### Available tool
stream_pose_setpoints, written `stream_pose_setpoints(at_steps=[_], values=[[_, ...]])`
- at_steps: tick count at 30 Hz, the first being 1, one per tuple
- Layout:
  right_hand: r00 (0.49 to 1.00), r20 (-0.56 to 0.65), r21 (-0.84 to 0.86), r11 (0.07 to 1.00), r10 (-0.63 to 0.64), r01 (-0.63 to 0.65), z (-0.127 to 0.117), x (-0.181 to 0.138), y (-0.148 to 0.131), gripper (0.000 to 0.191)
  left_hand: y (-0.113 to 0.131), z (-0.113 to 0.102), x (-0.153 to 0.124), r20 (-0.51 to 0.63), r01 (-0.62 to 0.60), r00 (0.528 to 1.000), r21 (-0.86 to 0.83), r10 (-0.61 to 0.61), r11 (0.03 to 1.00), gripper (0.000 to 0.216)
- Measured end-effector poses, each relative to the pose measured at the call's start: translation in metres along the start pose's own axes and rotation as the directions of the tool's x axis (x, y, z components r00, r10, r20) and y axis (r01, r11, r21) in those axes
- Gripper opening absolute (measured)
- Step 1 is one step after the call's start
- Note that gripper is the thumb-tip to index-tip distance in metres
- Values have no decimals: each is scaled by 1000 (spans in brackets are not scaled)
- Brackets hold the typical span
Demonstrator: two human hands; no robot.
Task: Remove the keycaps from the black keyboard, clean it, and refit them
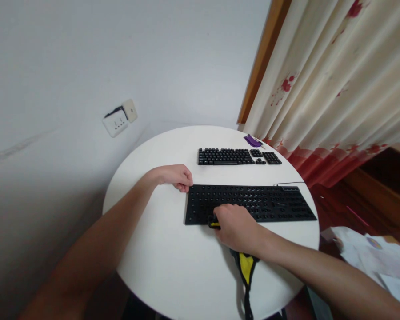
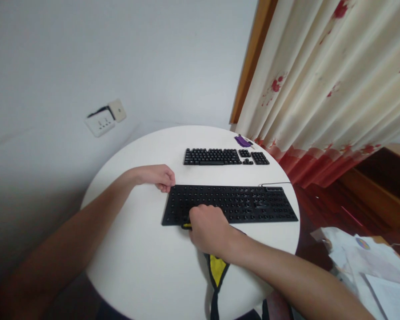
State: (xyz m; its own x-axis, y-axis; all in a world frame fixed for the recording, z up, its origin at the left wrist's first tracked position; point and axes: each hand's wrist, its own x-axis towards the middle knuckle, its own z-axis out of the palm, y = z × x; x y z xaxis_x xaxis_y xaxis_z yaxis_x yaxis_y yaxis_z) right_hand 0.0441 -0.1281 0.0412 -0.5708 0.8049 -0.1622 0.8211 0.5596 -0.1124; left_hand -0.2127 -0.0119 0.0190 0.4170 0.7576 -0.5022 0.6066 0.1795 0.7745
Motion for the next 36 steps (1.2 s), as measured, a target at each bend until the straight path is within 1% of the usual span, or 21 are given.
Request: stream_pose_setpoints(at_steps=[3, 7, 8, 12, 16, 19, 22, 24, 26, 27, 29, 30, 31, 33, 35, 36], values=[[1000, -25, -9, 1000, -10, 9, -4, -1, -3, 17, 1, 0, 0, -4, -2, 1000, -1, 2, 1000, 19], [997, 58, 6, 999, -49, 48, -7, 1, -9, 16, 0, 0, 0, 1, 5, 1000, -10, -5, 1000, 19], [997, 60, 18, 999, -51, 50, -6, 1, -11, 16, 0, 0, 0, 2, 6, 1000, -9, -6, 1000, 19], [999, -5, 17, 999, -43, 43, -4, 2, -22, 16, 1, 1, 0, -4, 5, 1000, 3, -5, 1000, 18], [992, 30, 29, 992, -126, 125, -1, 3, -29, 14, 1, 2, 0, -3, 3, 1000, -10, -3, 1000, 17], [992, -17, 45, 991, -124, 125, -1, 5, -32, 17, 2, 2, -1, -3, -1, 1000, -3, 1, 1000, 17], [985, 20, 81, 982, -172, 170, -2, 8, -38, 17, 2, 1, -1, -4, 0, 1000, 2, 0, 1000, 18], [977, 13, 103, 972, -212, 210, -2, 9, -44, 20, 2, 1, -2, -3, -1, 1000, 10, 1, 1000, 18], [976, 3, 98, 971, -220, 218, -3, 10, -48, 21, 2, 1, -2, -3, -1, 1000, 16, 1, 1000, 18], [974, 23, 94, 971, -224, 221, -4, 11, -48, 21, 2, 1, -1, -2, -2, 1000, 16, 2, 1000, 18], [969, 89, 103, 970, -230, 220, -9, 15, -39, 19, 1, 0, 0, 3, -3, 1000, 7, 3, 1000, 18], [970, 105, 114, 972, -217, 205, -13, 19, -30, 18, 0, 0, 0, 5, -4, 1000, 0, 4, 1000, 17], [979, 85, 127, 977, -183, 171, -18, 23, -18, 18, -1, 0, 1, 7, -7, 1000, -6, 7, 1000, 17], [1000, -14, 126, 992, -14, 16, -28, 36, 13, 18, -3, -1, 2, 15, -16, 1000, -11, 16, 1000, 17], [984, -94, 146, 980, 150, -136, -37, 52, 44, 17, -4, -1, 3, 25, -29, 999, -12, 29, 1000, 16], [975, -106, 161, 971, 197, -179, -39, 60, 57, 17, -4, -2, 4, 28, -33, 999, -12, 33, 999, 16]])
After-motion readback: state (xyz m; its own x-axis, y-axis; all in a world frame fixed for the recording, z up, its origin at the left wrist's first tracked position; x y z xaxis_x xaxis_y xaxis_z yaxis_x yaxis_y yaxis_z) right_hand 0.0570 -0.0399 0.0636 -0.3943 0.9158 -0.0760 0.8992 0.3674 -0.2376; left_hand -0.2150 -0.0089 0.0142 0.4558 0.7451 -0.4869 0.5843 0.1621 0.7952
